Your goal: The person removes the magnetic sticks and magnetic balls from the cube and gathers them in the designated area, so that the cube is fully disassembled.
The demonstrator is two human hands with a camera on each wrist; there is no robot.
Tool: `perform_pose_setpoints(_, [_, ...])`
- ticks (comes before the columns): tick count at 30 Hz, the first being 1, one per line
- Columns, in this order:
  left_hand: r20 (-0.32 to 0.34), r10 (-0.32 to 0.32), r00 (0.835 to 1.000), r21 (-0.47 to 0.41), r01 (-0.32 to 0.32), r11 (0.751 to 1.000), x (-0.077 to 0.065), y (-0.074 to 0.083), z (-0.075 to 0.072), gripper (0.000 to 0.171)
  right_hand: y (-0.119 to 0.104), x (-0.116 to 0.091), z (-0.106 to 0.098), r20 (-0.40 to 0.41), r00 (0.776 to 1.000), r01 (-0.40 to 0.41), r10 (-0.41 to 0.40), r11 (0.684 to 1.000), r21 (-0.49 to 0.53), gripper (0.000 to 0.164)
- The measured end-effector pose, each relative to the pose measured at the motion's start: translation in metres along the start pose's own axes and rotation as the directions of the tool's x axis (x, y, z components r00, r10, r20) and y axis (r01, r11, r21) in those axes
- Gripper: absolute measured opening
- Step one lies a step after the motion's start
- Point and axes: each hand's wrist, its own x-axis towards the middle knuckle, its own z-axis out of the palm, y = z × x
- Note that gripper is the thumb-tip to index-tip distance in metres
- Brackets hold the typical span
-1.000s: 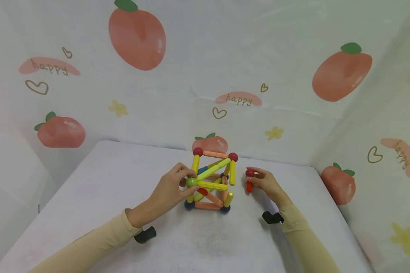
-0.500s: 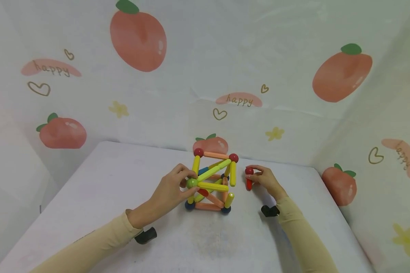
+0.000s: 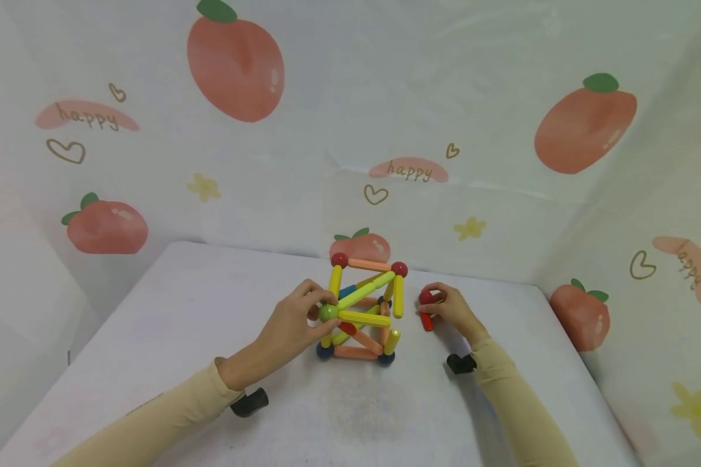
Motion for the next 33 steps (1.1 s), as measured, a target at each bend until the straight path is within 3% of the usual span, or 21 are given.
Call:
perform_pose_setpoints(12, [-0.006,0.008,1.000,0.004,-0.008,1.000,0.001,-0.002,0.001,0.032,-0.008,0.016,-0.009,-0.037,0.999,-0.035,0.033,0.998,-0.060,0.050])
perform_pose_setpoints(19, [-0.006,0.011,1.000,-0.007,-0.011,1.000,0.001,-0.001,0.001,0.032,-0.009,0.024,-0.009,-0.065,0.998,0.019,-0.025,0.996,-0.091,0.045])
perform_pose_setpoints(26, [-0.010,0.017,1.000,-0.009,-0.017,1.000,0.001,-0.002,0.001,0.032,-0.003,0.030,-0.007,-0.048,0.997,0.058,-0.064,0.990,-0.132,0.041])
perform_pose_setpoints(33, [-0.003,0.014,1.000,-0.040,-0.014,0.999,0.000,-0.003,0.000,0.030,0.001,0.032,-0.006,-0.033,0.999,0.026,-0.031,0.991,-0.130,0.047])
